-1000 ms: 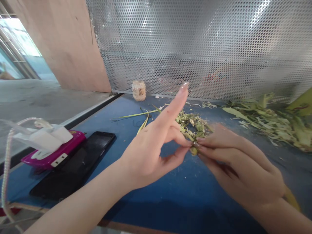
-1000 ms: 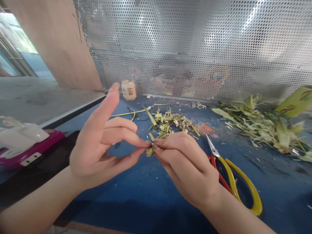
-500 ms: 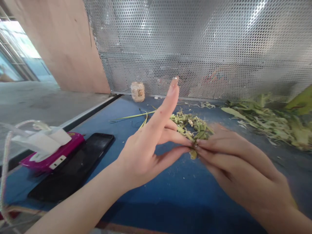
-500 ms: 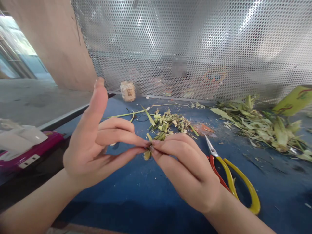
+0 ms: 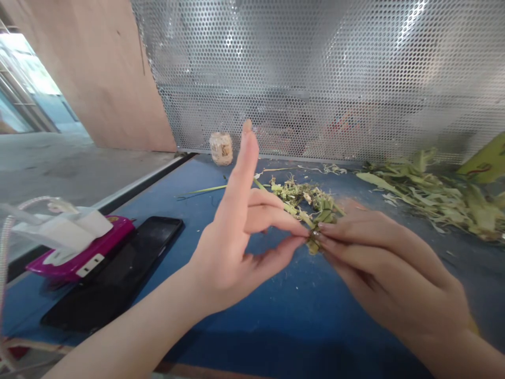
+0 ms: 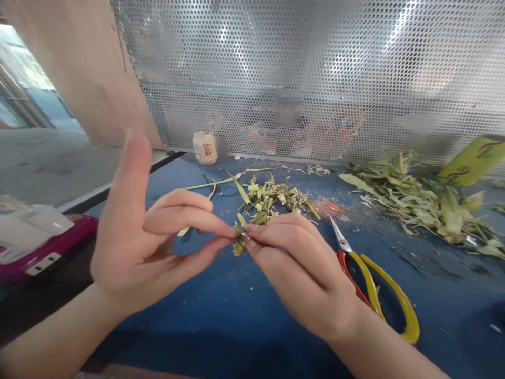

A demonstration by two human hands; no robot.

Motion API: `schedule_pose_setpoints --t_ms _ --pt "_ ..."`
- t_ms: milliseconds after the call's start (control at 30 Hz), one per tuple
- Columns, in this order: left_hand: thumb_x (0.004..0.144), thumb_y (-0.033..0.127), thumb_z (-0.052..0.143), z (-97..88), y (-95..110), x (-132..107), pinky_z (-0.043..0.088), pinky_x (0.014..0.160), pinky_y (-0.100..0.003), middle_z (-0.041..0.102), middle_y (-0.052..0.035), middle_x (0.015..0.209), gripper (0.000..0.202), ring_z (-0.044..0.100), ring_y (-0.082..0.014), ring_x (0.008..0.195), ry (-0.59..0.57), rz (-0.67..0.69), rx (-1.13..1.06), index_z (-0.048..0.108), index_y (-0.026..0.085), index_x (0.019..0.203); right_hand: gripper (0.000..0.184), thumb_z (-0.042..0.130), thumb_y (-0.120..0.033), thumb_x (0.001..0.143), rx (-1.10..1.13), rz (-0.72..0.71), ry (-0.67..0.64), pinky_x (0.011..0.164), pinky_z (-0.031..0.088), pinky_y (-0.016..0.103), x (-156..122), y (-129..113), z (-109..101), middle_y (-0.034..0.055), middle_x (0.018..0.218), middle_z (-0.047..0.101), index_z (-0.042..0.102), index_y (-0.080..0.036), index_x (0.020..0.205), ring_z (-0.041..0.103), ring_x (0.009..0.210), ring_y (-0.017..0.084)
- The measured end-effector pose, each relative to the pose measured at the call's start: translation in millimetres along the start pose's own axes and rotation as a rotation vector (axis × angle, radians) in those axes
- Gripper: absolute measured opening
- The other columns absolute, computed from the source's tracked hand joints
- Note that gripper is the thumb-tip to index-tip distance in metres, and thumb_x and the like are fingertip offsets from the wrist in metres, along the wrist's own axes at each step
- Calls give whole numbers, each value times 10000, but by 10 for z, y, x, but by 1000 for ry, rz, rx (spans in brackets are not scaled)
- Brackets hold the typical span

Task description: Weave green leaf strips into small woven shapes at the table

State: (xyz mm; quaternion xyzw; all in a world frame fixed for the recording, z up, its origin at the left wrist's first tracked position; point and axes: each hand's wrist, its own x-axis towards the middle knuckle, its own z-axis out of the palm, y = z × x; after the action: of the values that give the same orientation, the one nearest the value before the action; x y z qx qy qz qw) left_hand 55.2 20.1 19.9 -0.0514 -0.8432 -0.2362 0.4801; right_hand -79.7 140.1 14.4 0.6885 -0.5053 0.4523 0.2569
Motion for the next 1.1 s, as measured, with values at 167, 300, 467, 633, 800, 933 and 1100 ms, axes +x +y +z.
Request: schedule_pose_setpoints --t_ms 167,300,467,633,800,933,1100 --pt "729 160 601 47 -41 2 524 631 -328 640 2 745 792 585 -162 697 14 -180 -248 128 304 1348 278 639 -24 637 -75 -14 4 688 543 314 -42 15 -28 -10 812 648 629 -261 781 600 680 157" --pt "750 140 572 39 -47 14 519 605 -296 624 19 734 762 599 -141 687 -71 -317 -431 122 293 1346 283 645 -27 635 -100 -12 10 716 537 315 -87 27 -19 -4 851 644 622 -250 807 602 700 159" --pt "759 152 563 3 0 31 494 626 -278 617 6 788 800 591 -125 706 -136 -510 -573 46 257 1362 213 651 -56 648 -138 -31 20 730 533 293 -86 9 -22 -7 836 644 613 -228 767 604 702 141" --pt "763 176 564 -15 30 37 472 703 -284 599 17 786 845 553 -108 716 -150 -612 -530 -26 242 1364 147 662 -90 656 -210 -47 31 687 536 290 -56 -2 -18 -4 807 650 601 -212 711 612 686 141" --pt "769 162 544 -15 -11 25 471 696 -290 588 15 775 781 531 -115 687 -167 -471 -420 46 266 1362 137 649 -88 671 -243 -54 53 643 531 287 -21 0 -6 2 762 648 588 -210 665 608 689 146" --pt "781 138 517 -30 -18 24 476 727 -303 584 13 789 698 528 -107 668 -202 -392 -381 134 274 1348 142 646 -56 672 -207 -57 80 705 513 263 -28 8 6 15 775 637 589 -185 681 597 729 126" --pt "808 131 472 -41 -2 34 486 699 -291 565 6 784 619 532 -104 686 -235 -322 -396 189 283 1337 149 664 -55 663 -190 -65 56 783 486 265 -50 9 19 22 812 626 579 -175 693 589 735 109"
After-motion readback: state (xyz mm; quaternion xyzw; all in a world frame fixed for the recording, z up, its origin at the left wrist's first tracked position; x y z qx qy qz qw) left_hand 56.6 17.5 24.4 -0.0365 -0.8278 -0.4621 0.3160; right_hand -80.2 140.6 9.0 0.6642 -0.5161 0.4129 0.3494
